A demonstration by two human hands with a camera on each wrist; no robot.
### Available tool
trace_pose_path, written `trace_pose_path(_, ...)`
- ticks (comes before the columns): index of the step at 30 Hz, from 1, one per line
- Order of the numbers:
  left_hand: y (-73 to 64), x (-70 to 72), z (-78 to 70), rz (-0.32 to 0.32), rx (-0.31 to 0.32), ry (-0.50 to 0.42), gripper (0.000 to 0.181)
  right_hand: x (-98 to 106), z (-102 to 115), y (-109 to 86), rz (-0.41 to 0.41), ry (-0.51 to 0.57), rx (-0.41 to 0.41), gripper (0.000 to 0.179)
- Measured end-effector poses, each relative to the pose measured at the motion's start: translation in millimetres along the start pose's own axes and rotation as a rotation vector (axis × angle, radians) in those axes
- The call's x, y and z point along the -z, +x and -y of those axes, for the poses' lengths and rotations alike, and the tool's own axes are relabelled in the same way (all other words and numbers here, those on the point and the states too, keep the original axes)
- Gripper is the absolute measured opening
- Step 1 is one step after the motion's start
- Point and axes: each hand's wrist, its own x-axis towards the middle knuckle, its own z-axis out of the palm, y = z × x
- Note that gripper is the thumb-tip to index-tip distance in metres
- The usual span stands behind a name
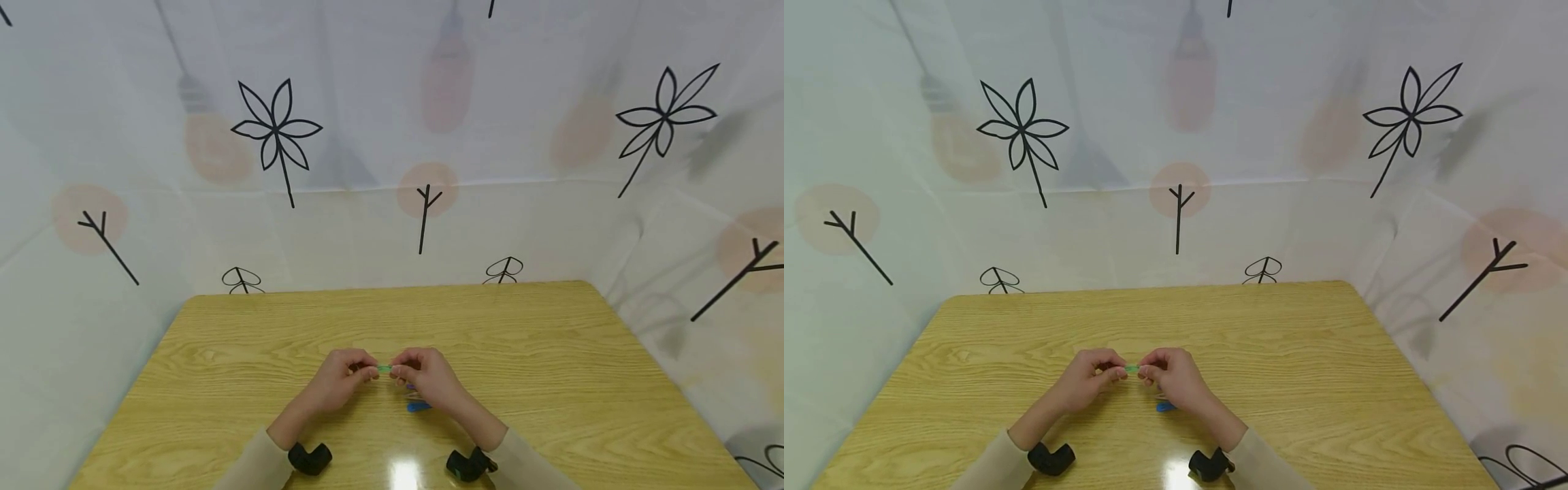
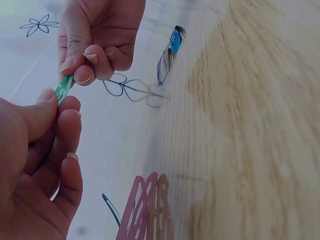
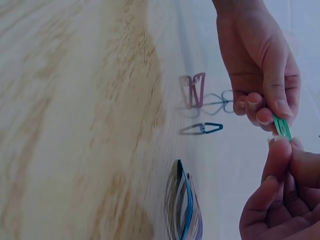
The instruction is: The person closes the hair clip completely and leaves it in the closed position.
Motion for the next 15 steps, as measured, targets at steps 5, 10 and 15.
trace_pose_path(5,0.0,-1.4,0.5,-0.001,-0.010,-0.013,0.013,0,0,-1.6,0.008,-0.006,-0.004,0.012)
trace_pose_path(10,-1.4,0.1,-11.6,0.003,-0.017,-0.036,0.014,-1,2,-3.1,0.017,0.011,-0.005,0.011)
trace_pose_path(15,-3.0,4.5,-37.1,0.015,0.010,-0.053,0.011,-1,2,-3.4,0.012,0.029,-0.004,0.011)
